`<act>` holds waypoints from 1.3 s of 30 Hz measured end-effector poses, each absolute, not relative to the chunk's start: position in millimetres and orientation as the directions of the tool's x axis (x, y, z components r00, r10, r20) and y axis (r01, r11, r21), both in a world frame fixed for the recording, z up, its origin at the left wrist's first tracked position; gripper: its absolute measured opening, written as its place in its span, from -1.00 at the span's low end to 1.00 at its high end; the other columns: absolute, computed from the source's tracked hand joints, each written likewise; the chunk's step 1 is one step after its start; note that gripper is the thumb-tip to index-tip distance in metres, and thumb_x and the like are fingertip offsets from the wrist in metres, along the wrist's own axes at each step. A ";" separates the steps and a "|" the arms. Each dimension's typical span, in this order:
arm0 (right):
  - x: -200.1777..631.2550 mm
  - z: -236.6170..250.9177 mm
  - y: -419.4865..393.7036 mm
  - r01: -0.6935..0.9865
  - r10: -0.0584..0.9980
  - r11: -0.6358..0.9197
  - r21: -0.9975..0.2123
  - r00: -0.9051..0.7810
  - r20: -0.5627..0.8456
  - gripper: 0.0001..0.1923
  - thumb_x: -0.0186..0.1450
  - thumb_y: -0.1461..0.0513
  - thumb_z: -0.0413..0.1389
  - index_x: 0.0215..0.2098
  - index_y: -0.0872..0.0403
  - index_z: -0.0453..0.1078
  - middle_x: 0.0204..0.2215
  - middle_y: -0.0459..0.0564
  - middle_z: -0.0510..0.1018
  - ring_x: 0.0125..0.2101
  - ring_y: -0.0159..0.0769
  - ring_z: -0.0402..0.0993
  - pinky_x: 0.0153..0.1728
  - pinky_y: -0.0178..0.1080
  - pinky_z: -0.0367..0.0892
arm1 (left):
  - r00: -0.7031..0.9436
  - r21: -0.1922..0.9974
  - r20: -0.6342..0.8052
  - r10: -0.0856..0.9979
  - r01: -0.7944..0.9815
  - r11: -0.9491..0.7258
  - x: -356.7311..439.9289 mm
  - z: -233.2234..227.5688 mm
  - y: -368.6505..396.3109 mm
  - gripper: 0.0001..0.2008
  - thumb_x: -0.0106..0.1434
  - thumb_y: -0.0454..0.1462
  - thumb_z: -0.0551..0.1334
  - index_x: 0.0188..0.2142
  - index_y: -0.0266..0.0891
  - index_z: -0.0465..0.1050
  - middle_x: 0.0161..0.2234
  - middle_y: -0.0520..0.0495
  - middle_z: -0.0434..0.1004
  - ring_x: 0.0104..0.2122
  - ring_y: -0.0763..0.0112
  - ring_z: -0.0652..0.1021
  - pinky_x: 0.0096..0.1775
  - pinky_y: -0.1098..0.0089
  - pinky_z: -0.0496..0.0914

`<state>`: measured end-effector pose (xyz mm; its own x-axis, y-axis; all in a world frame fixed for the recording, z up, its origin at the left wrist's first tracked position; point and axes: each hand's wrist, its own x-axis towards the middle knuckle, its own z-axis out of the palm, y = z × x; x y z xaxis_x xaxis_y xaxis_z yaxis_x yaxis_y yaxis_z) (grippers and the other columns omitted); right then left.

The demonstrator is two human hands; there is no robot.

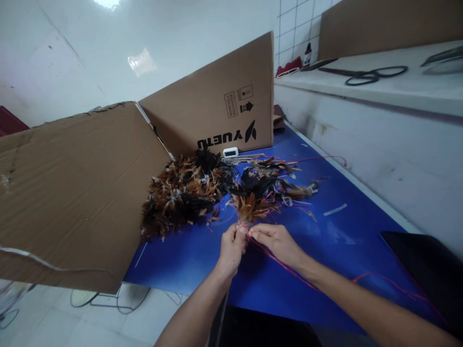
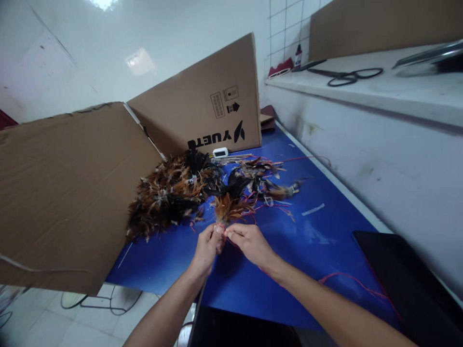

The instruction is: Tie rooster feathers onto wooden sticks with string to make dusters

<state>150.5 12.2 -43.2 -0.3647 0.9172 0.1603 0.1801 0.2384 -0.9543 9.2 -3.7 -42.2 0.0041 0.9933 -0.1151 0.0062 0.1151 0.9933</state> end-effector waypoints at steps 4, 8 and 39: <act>152.0 -36.3 12.1 0.264 0.902 0.305 -0.915 -0.388 0.189 -0.71 0.26 0.14 -0.08 -0.41 0.10 0.41 -0.55 -0.11 0.47 -0.52 -0.38 0.32 -0.46 -0.33 0.17 | 0.062 0.983 -0.149 0.987 -0.095 0.155 11.2 -41.3 -3.3 -0.59 0.07 0.06 0.17 -0.41 -0.28 0.27 -0.60 0.13 0.12 -0.64 0.66 0.14 -0.64 0.59 -0.01; 151.9 -35.3 10.1 0.383 0.894 0.368 -0.847 -0.396 0.209 -0.76 0.24 0.15 -0.06 -0.35 0.06 0.40 -0.64 -0.17 0.39 -0.62 -0.43 0.22 -0.54 -0.35 0.08 | 0.067 0.978 -0.144 0.987 -0.144 0.152 12.0 -43.6 -3.9 -0.61 0.10 0.03 0.16 -0.37 -0.29 0.29 -0.58 0.12 0.13 -0.63 0.67 0.16 -0.64 0.60 0.00; 165.9 -40.2 32.5 0.093 0.812 -0.174 -0.980 -0.550 -0.196 -0.82 0.03 0.18 0.14 -0.55 0.17 0.35 -0.74 -0.25 0.18 -0.72 -0.58 -0.08 -0.68 -0.39 -0.16 | 0.290 0.795 0.158 0.944 0.529 -0.296 -7.2 -45.4 -5.0 -0.90 0.22 -0.28 0.09 -0.27 -0.18 0.35 -0.41 0.05 0.42 -0.43 0.53 0.46 -0.34 0.52 0.33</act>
<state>165.9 32.5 -40.2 -0.5500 0.8118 -0.1960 0.0929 -0.1737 -0.9804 -7.2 -5.0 -45.4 0.2899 0.9439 0.1581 0.5292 -0.2958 0.7953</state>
